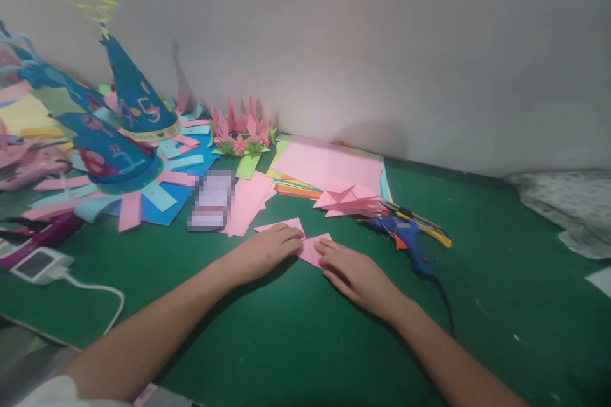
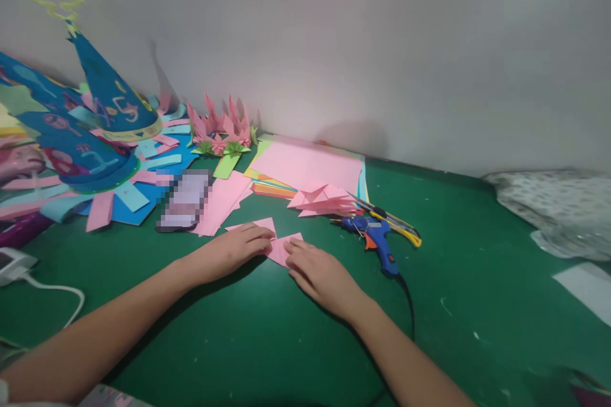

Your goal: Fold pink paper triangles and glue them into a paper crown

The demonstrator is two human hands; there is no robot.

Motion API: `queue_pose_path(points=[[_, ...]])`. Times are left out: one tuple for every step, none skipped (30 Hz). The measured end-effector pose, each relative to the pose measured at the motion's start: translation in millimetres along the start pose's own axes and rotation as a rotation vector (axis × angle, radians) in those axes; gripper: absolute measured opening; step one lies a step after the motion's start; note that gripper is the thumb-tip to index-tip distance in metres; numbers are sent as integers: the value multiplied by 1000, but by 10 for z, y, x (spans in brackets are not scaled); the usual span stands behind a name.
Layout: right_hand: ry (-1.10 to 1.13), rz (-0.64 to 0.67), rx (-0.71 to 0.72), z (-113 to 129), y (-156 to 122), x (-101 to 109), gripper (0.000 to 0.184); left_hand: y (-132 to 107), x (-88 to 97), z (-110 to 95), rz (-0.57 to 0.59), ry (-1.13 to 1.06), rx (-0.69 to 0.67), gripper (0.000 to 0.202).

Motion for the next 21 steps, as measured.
queue_pose_path(points=[[-3,2,3,1,-1,-4,21,0,-9,7,-1,-15,13,19],[-7,2,4,1,-2,-9,21,1,-17,16,-2,-39,34,20],[-14,2,3,2,-3,-14,20,2,-22,24,-2,-73,58,22],[-23,2,4,3,-4,-18,20,3,-23,28,-4,-114,84,23],[-33,1,5,6,-5,-23,19,5,-22,29,-6,-158,109,24],[-42,-2,7,9,-6,-27,19,7,-19,28,-6,-202,133,25],[-50,-8,10,14,-6,-31,18,10,-14,25,-8,-240,153,25],[-57,-15,16,20,-7,-35,18,12,-10,20,-10,-271,168,25],[-64,-19,25,27,-8,-40,18,16,-7,14,-11,-294,176,25],[-71,-24,30,33,-8,-46,18,20,-7,8,-10,-310,177,24],[-79,-28,35,38,-9,-52,19,25,-10,1,-7,-317,170,24],[-85,-33,38,41,-10,-57,19,30,-14,-6,-4,-317,161,24],[-89,-37,41,44,-11,-61,19,34,-19,-11,-3,-312,152,24],[-92,-44,43,46,-11,-63,19,38,-24,-15,-3,-304,148,24],[-93,-49,44,47,-12,-63,19,41,-28,-16,-3,-296,151,24],[-94,-54,47,47,-12,-63,19,42,-28,-17,-7,-287,159,25],[-95,-57,51,48,-12,-62,20,42,-26,-19,-10,-279,166,25],[-97,-58,55,48,-13,-61,20,40,-22,-26,-13,-266,166,26],[-99,-59,61,48,-14,-60,20,37,-16,-36,-14,-247,157,26],[-100,-58,66,49,-15,-58,21,32,-10,-48,-14,-221,140,26],[-101,-56,71,51,-16,-57,21,27,-3,-61,-18,-193,116,26]])
Point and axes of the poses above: each hand's wrist, its own y-axis towards the middle knuckle, its own x-axis out of the back of the hand, z = x × y, the point moved 4 cm from there along y, towards the middle knuckle, and after that the axes turned 5 degrees about -y, right-handed, at the moved point
